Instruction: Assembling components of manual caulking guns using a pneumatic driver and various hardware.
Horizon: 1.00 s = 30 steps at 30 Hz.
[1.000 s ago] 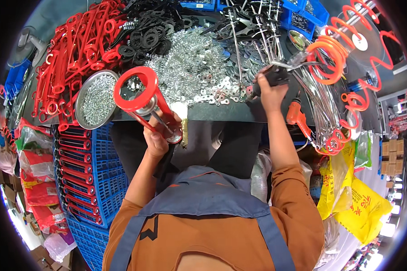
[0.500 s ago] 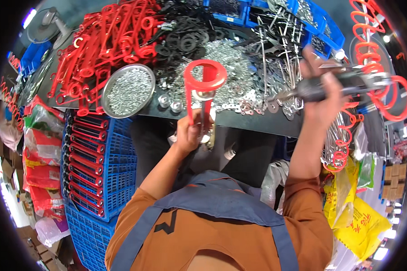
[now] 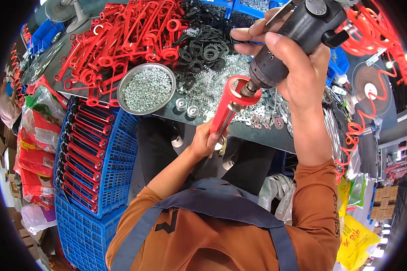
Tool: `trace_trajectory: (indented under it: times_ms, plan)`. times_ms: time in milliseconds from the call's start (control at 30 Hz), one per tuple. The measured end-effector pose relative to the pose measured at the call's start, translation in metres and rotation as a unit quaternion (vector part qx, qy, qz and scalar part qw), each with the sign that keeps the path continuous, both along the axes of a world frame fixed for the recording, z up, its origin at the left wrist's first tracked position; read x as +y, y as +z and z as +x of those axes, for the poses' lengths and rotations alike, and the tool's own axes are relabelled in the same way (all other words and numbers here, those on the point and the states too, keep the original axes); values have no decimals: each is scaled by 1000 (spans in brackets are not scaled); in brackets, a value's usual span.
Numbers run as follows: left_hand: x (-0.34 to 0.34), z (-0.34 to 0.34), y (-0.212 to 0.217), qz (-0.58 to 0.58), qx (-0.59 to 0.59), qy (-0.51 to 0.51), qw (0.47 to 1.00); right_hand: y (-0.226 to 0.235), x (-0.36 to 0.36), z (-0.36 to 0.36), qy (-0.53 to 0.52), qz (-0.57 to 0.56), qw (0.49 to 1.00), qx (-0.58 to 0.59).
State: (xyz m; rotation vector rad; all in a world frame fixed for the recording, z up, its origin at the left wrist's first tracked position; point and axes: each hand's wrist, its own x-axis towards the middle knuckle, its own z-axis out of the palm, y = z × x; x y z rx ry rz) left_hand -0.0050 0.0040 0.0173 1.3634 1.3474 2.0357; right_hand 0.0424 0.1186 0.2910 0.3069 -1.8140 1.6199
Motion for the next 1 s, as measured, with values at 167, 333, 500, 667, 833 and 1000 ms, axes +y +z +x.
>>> trace_trajectory:
  times_ms: [167, 333, 500, 667, 833, 1000]
  plan:
    - [2, -1, -2, -23, 14, 1, 1000, 1, -6, 1, -50, 137, 988, -51]
    - [1, -2, -8, 6, 5, 33, 999, 25, -4, -3, 53, -72, 991, 98]
    - [8, -1, -3, 8, 12, 5, 1000, 15, 101, 77, -179, -83, 974, 112]
    - [3, 0, -5, -1, -17, 5, 1000, -92, 163, 126, -244, -286, 926, -29]
    - [3, -2, -3, 15, -12, -10, 1000, -61, 122, 103, -142, -344, 928, 19]
    - [7, 0, 57, -118, 23, 58, 991, 20, 76, 47, -6, -190, 973, 132]
